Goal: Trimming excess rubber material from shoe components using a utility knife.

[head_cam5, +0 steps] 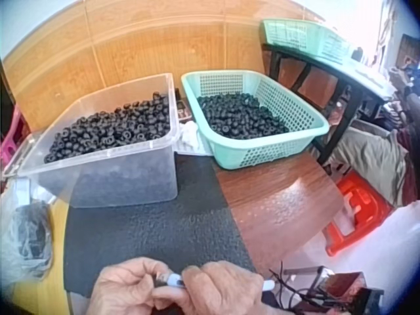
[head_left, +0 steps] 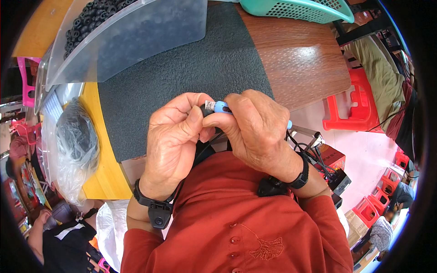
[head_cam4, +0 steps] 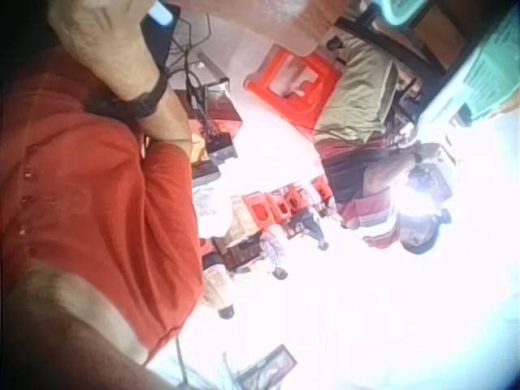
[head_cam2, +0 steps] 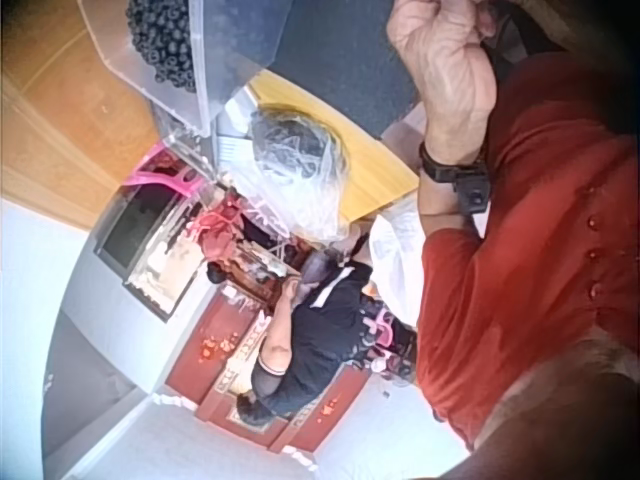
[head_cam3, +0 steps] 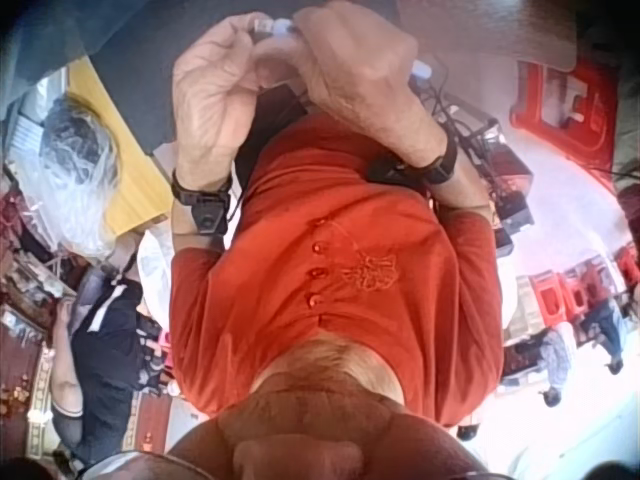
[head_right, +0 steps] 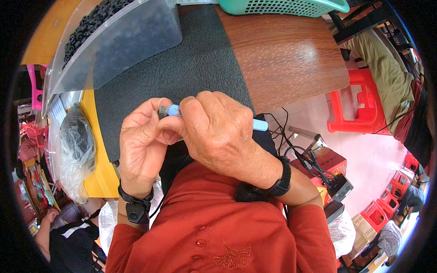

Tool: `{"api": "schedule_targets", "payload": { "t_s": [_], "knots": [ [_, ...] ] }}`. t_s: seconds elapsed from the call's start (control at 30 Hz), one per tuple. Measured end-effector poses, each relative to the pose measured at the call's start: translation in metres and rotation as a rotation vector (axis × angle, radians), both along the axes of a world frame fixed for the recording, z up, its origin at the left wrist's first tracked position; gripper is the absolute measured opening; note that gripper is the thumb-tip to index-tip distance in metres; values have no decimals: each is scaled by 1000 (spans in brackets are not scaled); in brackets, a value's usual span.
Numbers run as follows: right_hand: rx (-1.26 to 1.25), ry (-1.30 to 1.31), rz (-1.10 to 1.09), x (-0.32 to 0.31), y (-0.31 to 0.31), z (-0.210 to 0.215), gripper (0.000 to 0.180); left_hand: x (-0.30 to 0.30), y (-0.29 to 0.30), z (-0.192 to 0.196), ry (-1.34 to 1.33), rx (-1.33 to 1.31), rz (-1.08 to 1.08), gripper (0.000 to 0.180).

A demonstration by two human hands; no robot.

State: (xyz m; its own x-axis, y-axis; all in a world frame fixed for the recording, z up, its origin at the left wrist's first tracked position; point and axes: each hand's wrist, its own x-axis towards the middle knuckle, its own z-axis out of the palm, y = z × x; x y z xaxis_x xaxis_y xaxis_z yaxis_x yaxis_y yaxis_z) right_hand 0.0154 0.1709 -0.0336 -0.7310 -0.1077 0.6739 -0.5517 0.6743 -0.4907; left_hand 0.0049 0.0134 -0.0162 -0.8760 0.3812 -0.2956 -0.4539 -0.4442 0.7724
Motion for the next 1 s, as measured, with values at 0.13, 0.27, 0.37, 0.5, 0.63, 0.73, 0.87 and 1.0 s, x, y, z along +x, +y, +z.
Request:
{"api": "schedule_targets", "payload": {
  "t_s": [0.13, 0.27, 0.37, 0.5, 0.63, 0.73, 0.87, 1.0],
  "knots": [
    [24, 20, 3, 0, 0, -1, 25, 1, 3, 3, -48, 12, 19, 36],
    [-79, -52, 20, 3, -2, 0, 23, 0, 2, 1, -56, 75, 14, 29],
    [-284, -191, -12, 5, -4, -4, 21, -2, 2, -3, 6, 103, 7, 29],
    [-356, -303, -13, 6, 4, 1, 21, -1, 2, -2, 96, 20, 50, 30],
    [-397, -332, 2, 7, 2, 0, 22, -1, 2, -3, 137, -46, 76, 30],
    [-377, -344, 11, 7, 2, 1, 24, 0, 4, -6, 179, -74, 113, 24],
    [-271, -221, 27, 5, 2, -1, 25, 1, 5, -3, 169, -82, 114, 23],
    [-203, -142, 22, 4, 2, -6, 26, 2, 6, -2, 165, -99, 112, 28]
  ]
}}
